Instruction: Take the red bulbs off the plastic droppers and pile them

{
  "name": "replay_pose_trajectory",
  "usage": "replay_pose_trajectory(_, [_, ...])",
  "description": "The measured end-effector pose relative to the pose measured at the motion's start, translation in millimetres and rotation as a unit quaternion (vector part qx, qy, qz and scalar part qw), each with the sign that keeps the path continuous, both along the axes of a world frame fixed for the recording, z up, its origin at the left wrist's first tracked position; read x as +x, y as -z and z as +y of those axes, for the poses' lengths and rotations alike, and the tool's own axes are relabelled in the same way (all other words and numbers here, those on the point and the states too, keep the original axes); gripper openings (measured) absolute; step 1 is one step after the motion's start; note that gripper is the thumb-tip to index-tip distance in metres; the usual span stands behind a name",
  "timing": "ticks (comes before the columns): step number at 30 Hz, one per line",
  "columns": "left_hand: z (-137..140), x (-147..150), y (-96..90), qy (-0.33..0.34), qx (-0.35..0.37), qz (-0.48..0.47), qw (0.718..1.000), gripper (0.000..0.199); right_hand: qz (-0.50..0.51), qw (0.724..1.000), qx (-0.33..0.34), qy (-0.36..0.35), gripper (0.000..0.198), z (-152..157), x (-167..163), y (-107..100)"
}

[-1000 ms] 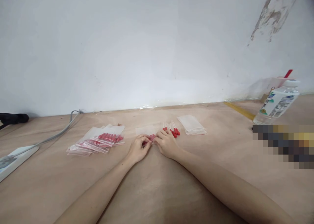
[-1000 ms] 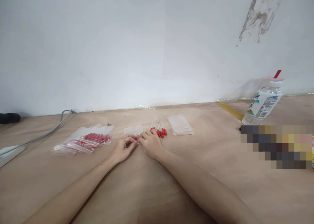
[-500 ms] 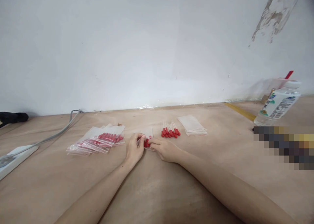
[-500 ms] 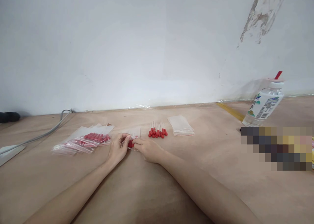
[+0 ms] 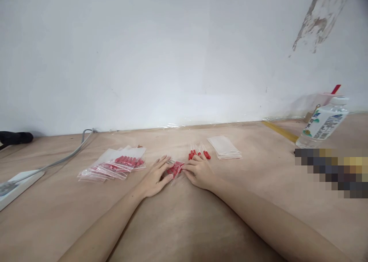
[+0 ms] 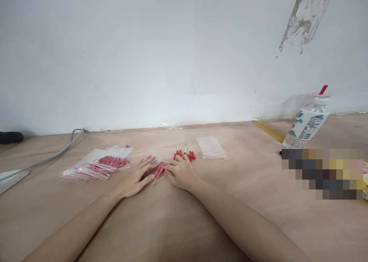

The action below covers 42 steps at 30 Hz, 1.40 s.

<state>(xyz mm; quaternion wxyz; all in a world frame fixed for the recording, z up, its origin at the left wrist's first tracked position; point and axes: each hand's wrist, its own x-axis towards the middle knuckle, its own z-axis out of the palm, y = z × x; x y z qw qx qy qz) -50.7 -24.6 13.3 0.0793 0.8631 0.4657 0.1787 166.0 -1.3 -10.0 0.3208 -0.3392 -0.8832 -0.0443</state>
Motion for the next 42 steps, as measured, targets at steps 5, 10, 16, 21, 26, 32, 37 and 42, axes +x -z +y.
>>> replay_pose_trajectory(5, [-8.9, -0.1, -3.2, 0.041, 0.001, -0.04, 0.998, 0.019, -0.005, 0.996, -0.069, 0.056, 0.02, -6.6, -6.0, -3.4])
replay_pose_trajectory(10, [-10.9, -1.1, 0.5, 0.027, 0.009, -0.077, 0.997, 0.024, -0.016, 0.985, -0.16, 0.067, 0.027, -8.5, -8.0, -10.3])
replay_pose_trajectory(16, [-10.8, -1.0, 3.4, -0.006, 0.011, -0.101, 0.995, 0.033, -0.016, 0.977, -0.206, 0.056, 0.032, -2.6, -10.4, -4.7])
replay_pose_trajectory(21, [-11.0, -6.0, 4.8, -0.005, -0.004, -0.116, 0.993, 0.037, 0.042, 0.965, -0.258, 0.031, 0.03, -2.9, -10.0, -6.7])
replay_pose_trajectory(26, [-8.1, -12.8, 12.2, -0.006, -0.012, -0.136, 0.991, 0.045, 0.1, 0.957, -0.272, -0.019, 0.03, -4.8, -12.7, -8.7])
replay_pose_trajectory(32, [-7.5, -13.5, 13.1, -0.007, -0.022, -0.136, 0.99, 0.043, 0.103, 0.938, -0.326, -0.063, 0.031, -5.0, -16.9, -14.7])
replay_pose_trajectory(37, [-8.0, -12.8, 10.7, -0.017, -0.019, -0.127, 0.992, 0.041, 0.089, 0.953, -0.283, -0.061, 0.03, -9.2, -17.8, -17.7])
replay_pose_trajectory(42, [-6.1, -11.7, 10.5, -0.022, 0.005, -0.132, 0.991, 0.036, 0.113, 0.958, -0.26, -0.037, 0.014, -9.3, -22.4, -12.7])
